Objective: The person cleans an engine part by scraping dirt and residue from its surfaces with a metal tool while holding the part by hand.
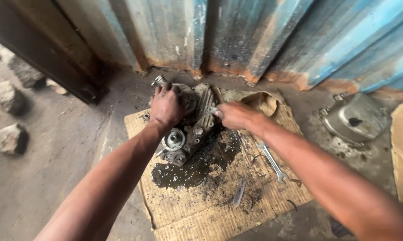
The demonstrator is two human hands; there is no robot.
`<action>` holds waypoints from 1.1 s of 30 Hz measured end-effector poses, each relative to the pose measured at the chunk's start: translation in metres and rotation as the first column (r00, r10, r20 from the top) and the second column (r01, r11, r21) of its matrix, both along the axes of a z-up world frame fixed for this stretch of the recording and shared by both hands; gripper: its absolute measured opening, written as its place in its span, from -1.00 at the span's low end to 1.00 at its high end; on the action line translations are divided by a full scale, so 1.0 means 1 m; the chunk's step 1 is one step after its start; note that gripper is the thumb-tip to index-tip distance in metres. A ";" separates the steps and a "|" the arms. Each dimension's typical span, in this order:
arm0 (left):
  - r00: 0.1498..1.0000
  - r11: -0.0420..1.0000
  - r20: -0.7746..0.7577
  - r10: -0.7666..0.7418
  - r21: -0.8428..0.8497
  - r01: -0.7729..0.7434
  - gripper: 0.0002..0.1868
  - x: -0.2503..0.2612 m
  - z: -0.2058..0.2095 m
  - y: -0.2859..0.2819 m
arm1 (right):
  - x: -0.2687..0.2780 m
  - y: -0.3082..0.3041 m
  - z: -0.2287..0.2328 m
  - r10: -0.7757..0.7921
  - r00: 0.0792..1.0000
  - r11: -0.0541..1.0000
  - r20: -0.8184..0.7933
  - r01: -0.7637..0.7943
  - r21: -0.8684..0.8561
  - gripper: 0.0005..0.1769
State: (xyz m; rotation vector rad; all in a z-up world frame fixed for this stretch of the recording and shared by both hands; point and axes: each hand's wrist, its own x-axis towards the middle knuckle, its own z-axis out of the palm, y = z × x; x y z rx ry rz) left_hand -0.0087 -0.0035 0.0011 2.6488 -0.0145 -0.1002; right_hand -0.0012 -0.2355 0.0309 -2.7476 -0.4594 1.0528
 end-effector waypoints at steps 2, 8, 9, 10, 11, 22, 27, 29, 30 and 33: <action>0.999 1.000 0.041 -0.029 0.012 0.028 -0.48 0.005 -0.003 -0.005 | 0.012 -0.006 0.007 -0.043 0.999 0.999 0.007 0.043 -0.012 -0.64; 0.998 1.000 -0.067 -0.012 0.026 0.014 -0.53 -0.003 0.007 0.005 | -0.006 0.014 0.024 0.016 0.999 0.994 0.046 -0.011 -0.105 -0.41; 0.995 1.000 -0.102 -0.011 0.028 0.014 -0.53 -0.003 0.007 0.001 | 0.004 0.013 0.033 0.050 0.996 0.986 0.073 -0.038 -0.161 -0.57; 0.997 1.000 -0.073 -0.010 0.019 0.011 -0.51 0.000 0.005 -0.003 | 0.011 0.011 0.041 0.086 0.992 0.974 0.098 -0.063 -0.217 -0.69; 0.999 1.000 -0.049 -0.011 0.025 0.012 -0.49 0.002 0.003 -0.003 | 0.013 0.013 0.044 0.043 0.990 0.980 0.136 -0.016 -0.198 -0.64; 0.957 0.994 -0.269 0.107 0.038 -0.101 -0.26 0.015 -0.029 -0.002 | 0.017 0.026 0.070 0.136 0.971 0.922 0.195 -0.051 -0.385 -0.77; 0.935 0.998 -0.353 0.029 0.064 -0.006 -0.01 0.018 -0.012 0.006 | -0.026 0.011 0.047 0.282 0.959 0.865 0.014 -0.248 -0.436 -0.73; 0.948 0.994 -0.315 -0.047 0.074 0.074 0.11 0.004 0.000 0.007 | -0.038 0.003 0.049 0.193 0.981 0.902 0.011 -0.173 -0.396 -0.75; 0.951 0.990 -0.295 -0.092 0.076 0.119 0.17 -0.001 0.004 0.003 | -0.041 -0.004 0.054 0.061 0.998 0.944 0.032 -0.047 -0.327 -0.73; 0.884 0.905 -0.286 -0.371 0.101 0.413 -0.02 -0.019 0.016 -0.002 | -0.045 -0.013 0.070 -0.062 0.998 0.953 0.028 0.068 -0.297 -0.63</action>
